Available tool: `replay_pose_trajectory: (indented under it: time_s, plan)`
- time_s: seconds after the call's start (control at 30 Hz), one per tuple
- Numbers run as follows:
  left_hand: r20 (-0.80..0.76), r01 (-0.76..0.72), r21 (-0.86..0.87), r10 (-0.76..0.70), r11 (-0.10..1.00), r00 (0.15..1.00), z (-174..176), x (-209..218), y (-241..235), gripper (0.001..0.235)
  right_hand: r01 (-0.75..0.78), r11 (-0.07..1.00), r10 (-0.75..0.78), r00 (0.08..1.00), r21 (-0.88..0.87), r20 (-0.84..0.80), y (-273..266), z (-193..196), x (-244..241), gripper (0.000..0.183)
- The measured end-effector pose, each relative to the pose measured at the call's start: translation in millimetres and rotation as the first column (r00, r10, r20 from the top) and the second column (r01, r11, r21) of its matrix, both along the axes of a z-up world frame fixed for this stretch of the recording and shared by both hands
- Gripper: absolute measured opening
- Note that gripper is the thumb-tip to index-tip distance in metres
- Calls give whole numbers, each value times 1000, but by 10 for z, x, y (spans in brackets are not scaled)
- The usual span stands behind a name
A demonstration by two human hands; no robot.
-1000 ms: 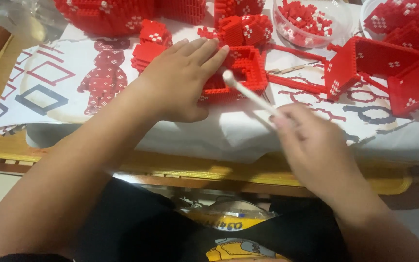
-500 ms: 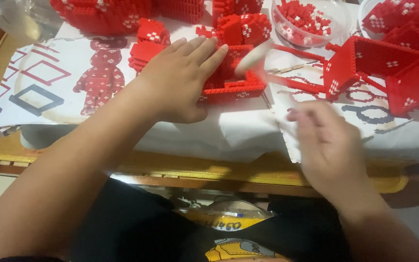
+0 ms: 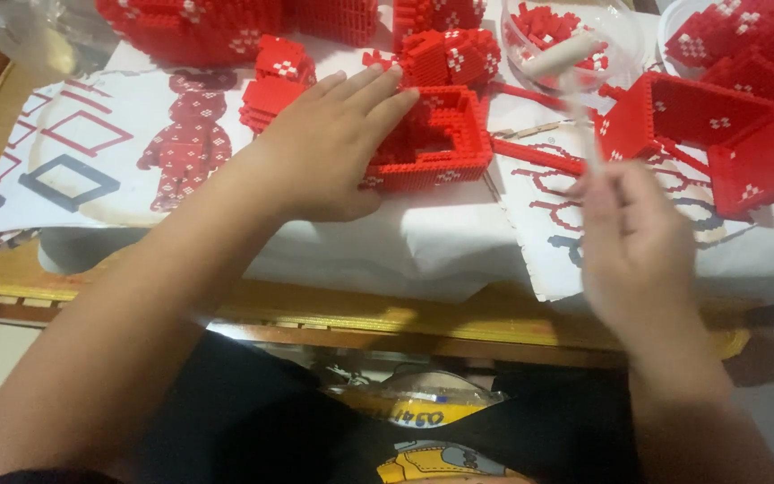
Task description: The person assembles a red plastic brick structure by tapping the pieces together with a small white mallet. They repeatedly hold the structure, tap the edges to secure the bricks, and rotate the object to work on different sides.
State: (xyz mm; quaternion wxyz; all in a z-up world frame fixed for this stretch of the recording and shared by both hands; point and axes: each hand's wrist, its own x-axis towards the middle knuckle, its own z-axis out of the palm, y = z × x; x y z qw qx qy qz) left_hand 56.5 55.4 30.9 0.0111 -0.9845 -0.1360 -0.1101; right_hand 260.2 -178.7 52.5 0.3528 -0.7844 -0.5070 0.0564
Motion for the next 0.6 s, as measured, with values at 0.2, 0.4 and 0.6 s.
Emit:
replay_pose_trajectory:
  time_s: [0.2, 0.4, 0.6]
  plan:
    - [363, 152, -55, -122, 987, 924, 148, -191, -96, 35, 322, 831, -223, 940, -454, 258, 323, 128, 16, 30]
    - [532, 139, -146, -41, 980, 845, -39, -220, -91, 45, 313, 811, -135, 922, -494, 362, 464, -169, 164, 39]
    - [666, 210, -97, -93, 973, 740, -51, -192, -153, 44, -192, 924, -34, 822, 331, 569, 383, -217, 147, 38]
